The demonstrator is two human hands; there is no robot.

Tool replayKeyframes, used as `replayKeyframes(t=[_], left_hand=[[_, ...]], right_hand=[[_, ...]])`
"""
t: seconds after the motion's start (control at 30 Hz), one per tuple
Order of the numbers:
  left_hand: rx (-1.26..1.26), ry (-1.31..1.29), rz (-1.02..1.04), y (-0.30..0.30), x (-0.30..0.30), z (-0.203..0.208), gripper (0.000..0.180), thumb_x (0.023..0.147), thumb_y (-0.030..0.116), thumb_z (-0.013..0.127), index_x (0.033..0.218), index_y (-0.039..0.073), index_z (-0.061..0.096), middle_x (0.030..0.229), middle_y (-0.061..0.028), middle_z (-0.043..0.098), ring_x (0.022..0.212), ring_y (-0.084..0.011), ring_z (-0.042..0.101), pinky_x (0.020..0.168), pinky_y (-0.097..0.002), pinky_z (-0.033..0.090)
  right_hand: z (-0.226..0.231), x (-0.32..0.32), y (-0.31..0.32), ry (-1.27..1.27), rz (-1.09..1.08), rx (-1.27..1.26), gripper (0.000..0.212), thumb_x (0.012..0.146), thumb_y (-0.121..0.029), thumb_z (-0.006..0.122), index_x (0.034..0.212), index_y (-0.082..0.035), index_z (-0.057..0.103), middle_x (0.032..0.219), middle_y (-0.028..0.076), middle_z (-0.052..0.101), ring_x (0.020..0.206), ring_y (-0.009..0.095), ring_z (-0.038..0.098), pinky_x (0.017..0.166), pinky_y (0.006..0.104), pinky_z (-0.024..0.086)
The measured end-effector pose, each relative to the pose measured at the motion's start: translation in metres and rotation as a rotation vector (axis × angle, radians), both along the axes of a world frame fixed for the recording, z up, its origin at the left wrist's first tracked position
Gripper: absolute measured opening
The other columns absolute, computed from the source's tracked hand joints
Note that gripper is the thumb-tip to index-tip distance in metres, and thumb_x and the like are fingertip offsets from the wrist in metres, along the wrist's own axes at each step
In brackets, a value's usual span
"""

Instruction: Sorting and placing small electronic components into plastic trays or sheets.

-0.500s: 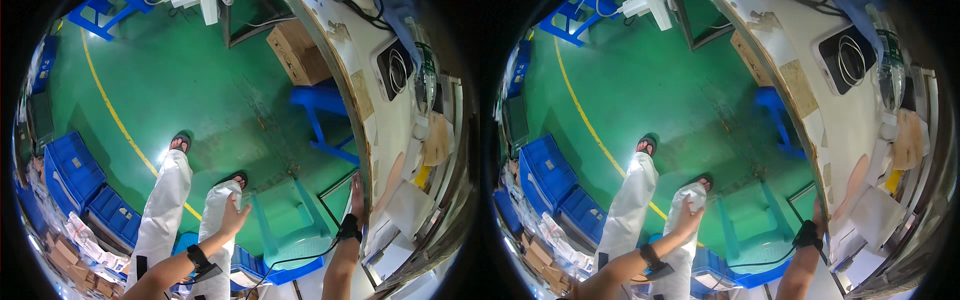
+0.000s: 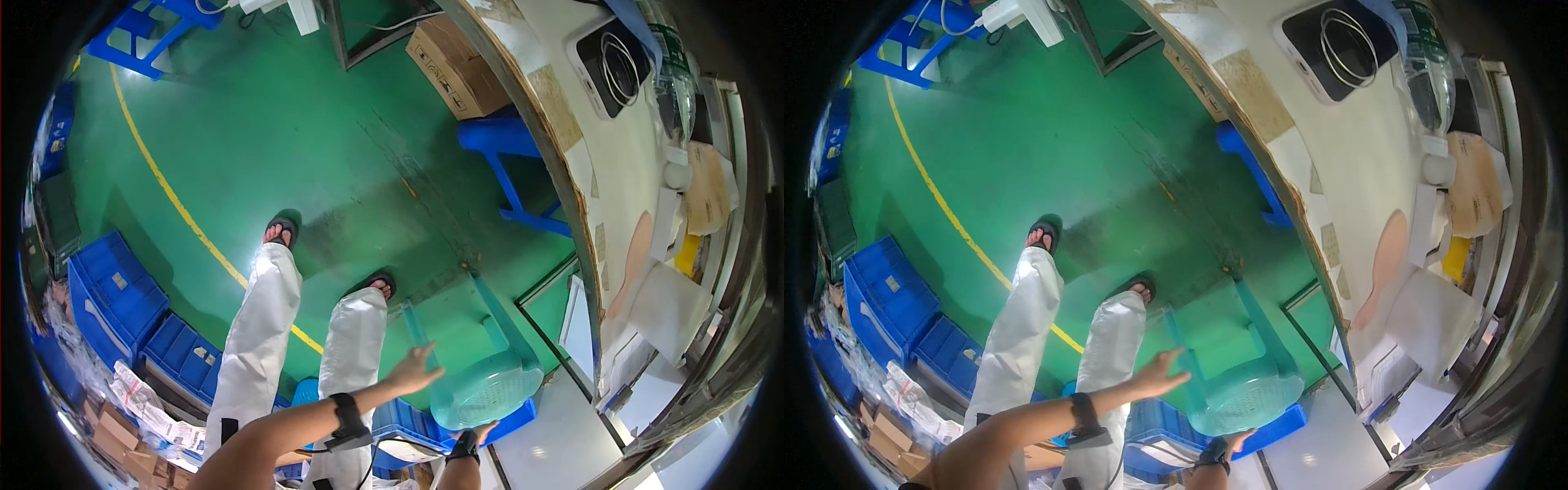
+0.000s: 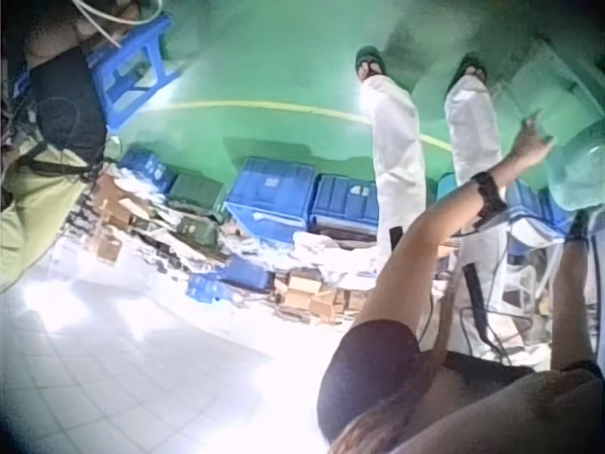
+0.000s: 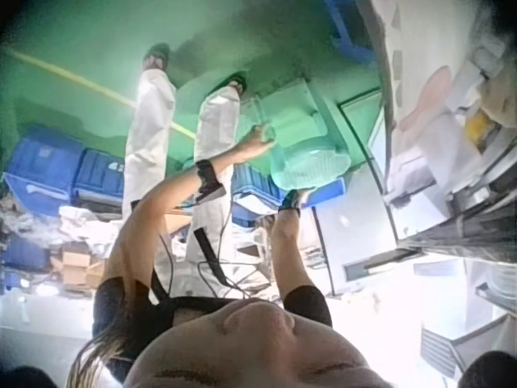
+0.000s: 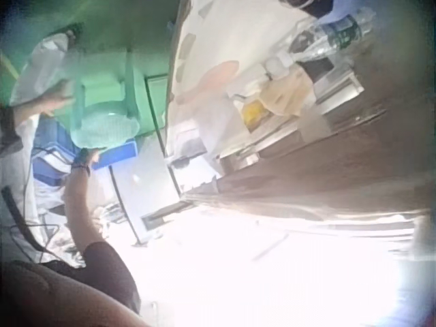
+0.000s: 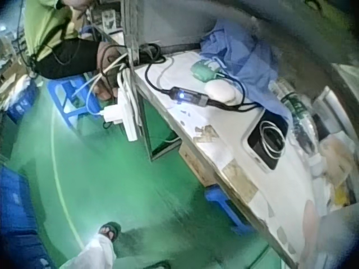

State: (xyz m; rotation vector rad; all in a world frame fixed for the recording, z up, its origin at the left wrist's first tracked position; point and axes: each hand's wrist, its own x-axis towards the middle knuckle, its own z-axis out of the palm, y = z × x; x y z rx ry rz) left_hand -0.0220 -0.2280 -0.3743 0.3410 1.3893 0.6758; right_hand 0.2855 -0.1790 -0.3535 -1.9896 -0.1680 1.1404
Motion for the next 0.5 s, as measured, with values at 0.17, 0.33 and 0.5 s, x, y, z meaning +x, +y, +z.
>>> replayKeyframes(t=[0.17,0.33,0.5], left_hand=[[0.155,-0.165,-0.288,0.010,0.038,0.018,0.068,0.074,0.045,0.045,0.126,0.011,0.017,0.121,-0.0281,0.023,0.110,-0.0384,0.031,0.089,-0.0391,0.030],[0.179,-0.184,-0.188,0.017,0.043,0.019,0.066,0.074,0.041,0.047,0.124,0.008,0.019,0.118,-0.0263,0.031,0.108,-0.0363,0.034,0.088,-0.0375,0.031],[0.100,-0.104,-0.166,0.006,0.024,0.006,0.067,0.073,0.038,0.047,0.123,0.004,0.019,0.114,-0.0281,0.033,0.102,-0.0389,0.039,0.085,-0.0389,0.034]], right_hand=[[-0.009,-0.060,-0.040,0.020,-0.069,-0.419,0.080,0.061,-0.068,0.041,0.119,-0.014,0.032,0.123,0.007,0.031,0.108,0.029,0.030,0.084,0.0548,0.021],[-0.019,-0.005,-0.031,0.110,0.023,-0.447,0.068,0.064,-0.063,0.044,0.114,-0.017,0.036,0.116,0.007,0.036,0.102,0.028,0.034,0.076,0.0543,0.030],[-0.015,-0.067,0.030,-0.112,0.195,-0.399,0.059,0.067,-0.056,0.051,0.109,-0.015,0.039,0.107,0.009,0.040,0.095,0.029,0.038,0.068,0.0468,0.040]])
